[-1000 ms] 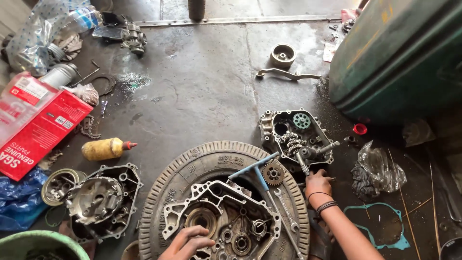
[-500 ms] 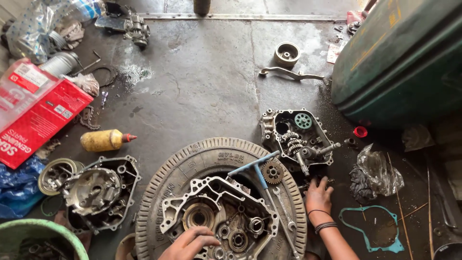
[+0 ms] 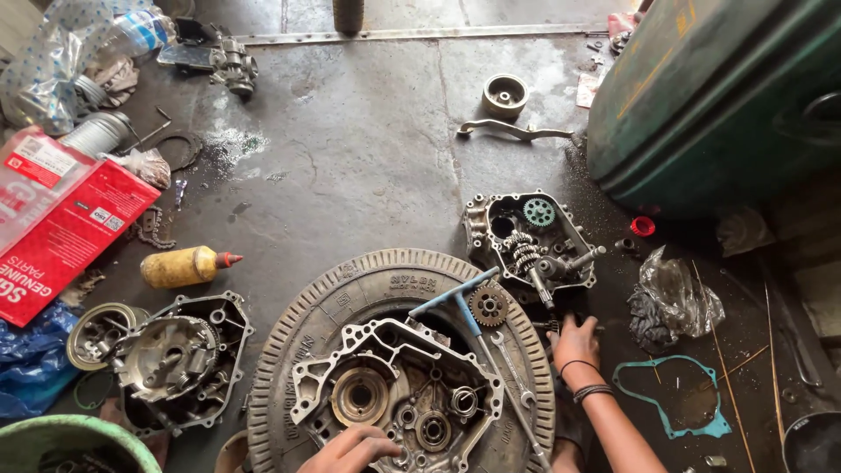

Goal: The person assembles a motorcycle engine gearbox, placing gears and shafts into a metal casing and using a T-handle wrench to secure components.

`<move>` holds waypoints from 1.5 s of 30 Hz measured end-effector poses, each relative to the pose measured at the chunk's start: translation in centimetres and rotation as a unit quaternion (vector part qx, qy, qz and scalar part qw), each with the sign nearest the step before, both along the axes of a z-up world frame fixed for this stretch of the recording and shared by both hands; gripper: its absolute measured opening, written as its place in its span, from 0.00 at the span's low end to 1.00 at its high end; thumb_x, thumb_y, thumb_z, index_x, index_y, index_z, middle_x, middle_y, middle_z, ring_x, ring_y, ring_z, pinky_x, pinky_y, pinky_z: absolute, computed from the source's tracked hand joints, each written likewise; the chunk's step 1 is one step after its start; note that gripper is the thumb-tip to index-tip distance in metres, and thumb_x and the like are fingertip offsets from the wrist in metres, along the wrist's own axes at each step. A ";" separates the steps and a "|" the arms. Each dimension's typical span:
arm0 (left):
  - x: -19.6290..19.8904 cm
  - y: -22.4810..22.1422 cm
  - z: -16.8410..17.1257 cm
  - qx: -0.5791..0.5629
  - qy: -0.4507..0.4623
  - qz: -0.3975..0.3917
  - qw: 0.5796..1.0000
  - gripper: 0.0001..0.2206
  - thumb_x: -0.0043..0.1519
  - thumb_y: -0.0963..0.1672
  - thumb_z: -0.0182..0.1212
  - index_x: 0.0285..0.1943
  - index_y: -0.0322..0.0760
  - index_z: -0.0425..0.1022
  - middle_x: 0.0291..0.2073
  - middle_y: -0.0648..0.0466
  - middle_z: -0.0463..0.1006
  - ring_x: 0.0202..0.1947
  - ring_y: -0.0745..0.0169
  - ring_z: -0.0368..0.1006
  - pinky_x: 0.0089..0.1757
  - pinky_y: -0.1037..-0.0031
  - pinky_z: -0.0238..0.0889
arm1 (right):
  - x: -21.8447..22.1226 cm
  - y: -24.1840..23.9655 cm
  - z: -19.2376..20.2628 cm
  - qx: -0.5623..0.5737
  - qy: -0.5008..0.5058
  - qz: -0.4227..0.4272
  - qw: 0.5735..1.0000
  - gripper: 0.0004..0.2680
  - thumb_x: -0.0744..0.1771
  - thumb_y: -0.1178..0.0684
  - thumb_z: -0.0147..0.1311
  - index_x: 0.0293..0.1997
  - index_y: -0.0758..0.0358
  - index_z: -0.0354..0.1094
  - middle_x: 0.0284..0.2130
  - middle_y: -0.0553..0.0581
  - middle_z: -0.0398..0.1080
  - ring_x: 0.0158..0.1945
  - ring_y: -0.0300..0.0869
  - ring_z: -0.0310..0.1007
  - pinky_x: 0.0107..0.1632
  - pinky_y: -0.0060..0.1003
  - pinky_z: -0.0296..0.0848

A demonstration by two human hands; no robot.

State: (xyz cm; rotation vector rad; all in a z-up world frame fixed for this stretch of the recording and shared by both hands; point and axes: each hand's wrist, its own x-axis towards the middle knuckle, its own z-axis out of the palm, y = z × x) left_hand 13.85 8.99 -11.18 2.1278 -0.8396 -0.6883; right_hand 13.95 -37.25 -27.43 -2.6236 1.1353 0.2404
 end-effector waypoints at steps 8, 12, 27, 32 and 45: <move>-0.6 0.6 -1.5 0.041 -0.018 -0.019 0.999 0.13 0.61 0.41 0.58 0.52 0.49 0.81 0.45 0.58 0.79 0.55 0.66 0.78 0.53 0.73 0.72 | -0.9 -0.3 -1.8 -0.019 -0.019 0.009 1.000 0.22 0.65 0.43 0.61 0.65 0.52 0.62 0.57 0.68 0.58 0.52 0.65 0.74 0.50 0.55 0.77; 0.4 2.1 -1.1 0.012 -0.010 -0.088 0.996 0.14 0.66 0.48 0.59 0.57 0.43 0.77 0.49 0.50 0.77 0.57 0.56 0.76 0.56 0.65 0.69 | -0.9 -0.7 -0.7 -0.014 0.031 0.003 0.999 0.23 0.64 0.38 0.60 0.66 0.46 0.62 0.60 0.64 0.59 0.54 0.65 0.72 0.51 0.58 0.76; 0.5 1.0 2.3 0.086 0.049 -0.106 0.989 0.24 0.63 0.55 0.61 0.64 0.45 0.72 0.56 0.52 0.75 0.58 0.53 0.73 0.54 0.62 0.67 | 2.4 -0.4 11.8 -0.007 -0.233 0.105 0.967 0.10 0.66 0.48 0.62 0.50 0.53 0.75 0.42 0.55 0.77 0.39 0.50 0.79 0.43 0.45 0.76; 0.9 0.5 3.2 0.068 0.049 -0.108 0.991 0.22 0.64 0.54 0.61 0.62 0.42 0.70 0.57 0.51 0.74 0.58 0.51 0.73 0.54 0.62 0.67 | 4.9 1.4 15.1 0.024 -0.189 0.156 0.969 0.11 0.64 0.49 0.63 0.50 0.56 0.74 0.42 0.55 0.76 0.37 0.48 0.79 0.42 0.45 0.75; 1.0 0.0 5.5 0.073 0.069 -0.106 0.989 0.21 0.64 0.53 0.59 0.62 0.42 0.70 0.53 0.50 0.74 0.55 0.49 0.73 0.52 0.61 0.67 | 5.0 5.8 13.8 0.109 -0.198 0.212 0.951 0.14 0.66 0.47 0.61 0.53 0.60 0.72 0.42 0.58 0.74 0.34 0.48 0.77 0.42 0.43 0.75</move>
